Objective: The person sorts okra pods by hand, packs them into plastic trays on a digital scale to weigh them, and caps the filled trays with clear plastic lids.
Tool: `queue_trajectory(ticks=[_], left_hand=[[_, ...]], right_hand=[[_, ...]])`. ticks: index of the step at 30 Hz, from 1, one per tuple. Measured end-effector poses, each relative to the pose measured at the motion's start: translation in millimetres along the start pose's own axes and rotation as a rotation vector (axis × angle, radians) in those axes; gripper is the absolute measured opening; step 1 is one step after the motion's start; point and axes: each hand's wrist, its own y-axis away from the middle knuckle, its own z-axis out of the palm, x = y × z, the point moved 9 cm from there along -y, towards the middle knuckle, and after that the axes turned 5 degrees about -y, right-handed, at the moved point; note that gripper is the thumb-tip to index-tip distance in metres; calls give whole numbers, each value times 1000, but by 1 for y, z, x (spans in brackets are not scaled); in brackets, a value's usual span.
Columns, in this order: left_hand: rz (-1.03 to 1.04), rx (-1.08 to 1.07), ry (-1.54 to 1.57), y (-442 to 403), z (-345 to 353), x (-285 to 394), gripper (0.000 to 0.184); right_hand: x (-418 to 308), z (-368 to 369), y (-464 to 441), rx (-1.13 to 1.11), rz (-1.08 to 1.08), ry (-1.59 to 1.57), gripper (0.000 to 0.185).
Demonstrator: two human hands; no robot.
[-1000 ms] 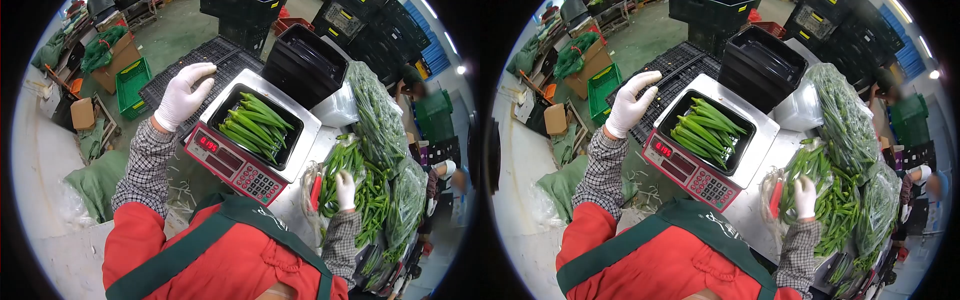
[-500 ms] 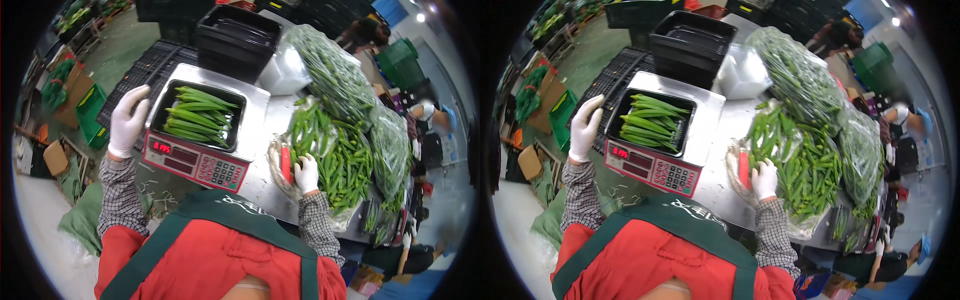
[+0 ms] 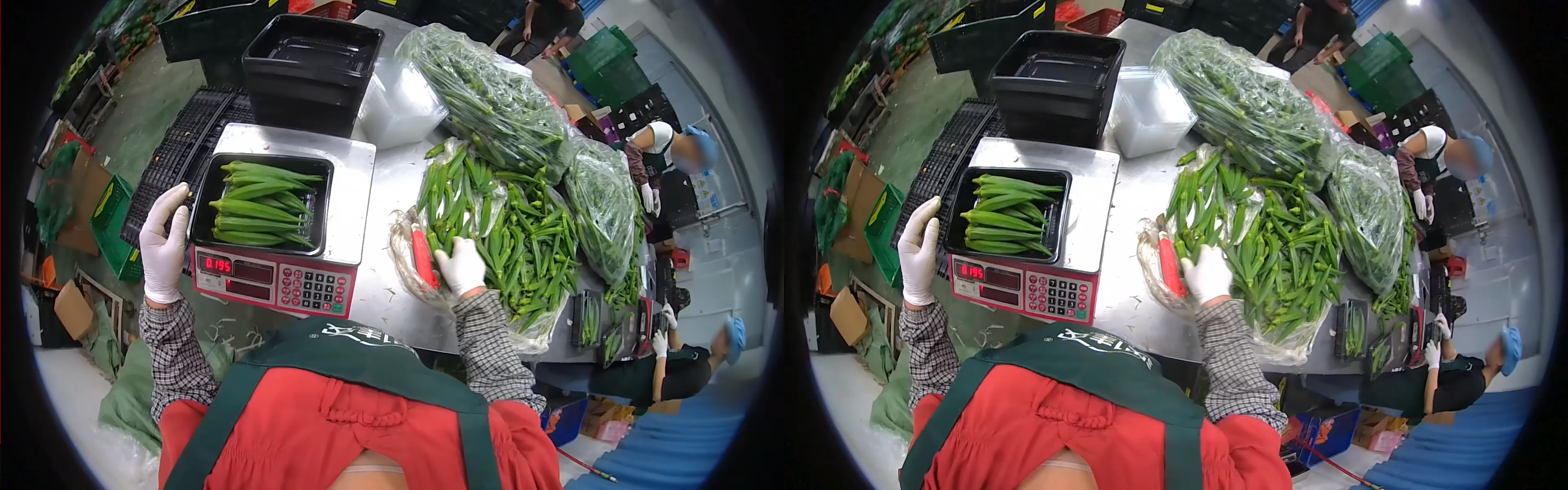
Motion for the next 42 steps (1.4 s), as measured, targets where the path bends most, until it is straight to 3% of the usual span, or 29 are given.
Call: queue_trajectory(ticks=[4, 8, 10, 15, 19, 20, 21, 23, 24, 30, 32, 35, 39, 42], left_hand=[[78, -33, -57, -4, 7, 23, 25], [51, -12, -74, -2, -1, 13, 25], [11, -5, -32, -1, 2, -1, 25], [62, -65, -27, -3, 17, 19, 25], [58, -13, -48, -1, -2, 8, 25], [29, 24, -3, 0, -10, 4, 25], [10, 45, -30, 1, -16, 2, 24], [-21, 79, -86, 3, -27, 4, 22], [-26, 86, -107, 3, -29, 7, 22], [14, 135, -46, 14, -31, 11, 22], [3, 161, -65, 23, -38, 6, 23], [-88, 199, -40, 41, -52, -6, 23], [-153, 259, -80, 61, -74, -29, 22], [-146, 291, -82, 59, -79, -28, 21]], right_hand=[[13, -3, -8, -29, 146, -85, 35], [-8, -35, -1, 191, -129, 117, 26], [-19, -15, 5, 21, -146, 92, 23], [-30, -1, 13, 88, -155, 177, 24], [-11, -21, 5, 226, -237, -54, 20], [-3, -30, -6, 56, -70, -244, 21], [10, -34, -8, 173, -52, -510, 22], [-29, -61, -21, -7, 30, -945, 14], [-64, -73, -24, -68, -10, -1099, 13], [-295, -129, -6, -110, -813, -853, 18], [-336, -113, 6, -26, -921, -792, 19], [-358, -60, 20, 0, -1015, -303, 13], [-345, -96, 10, 47, -1019, -515, 12], [-356, -177, 32, 56, -1115, -388, 14]])
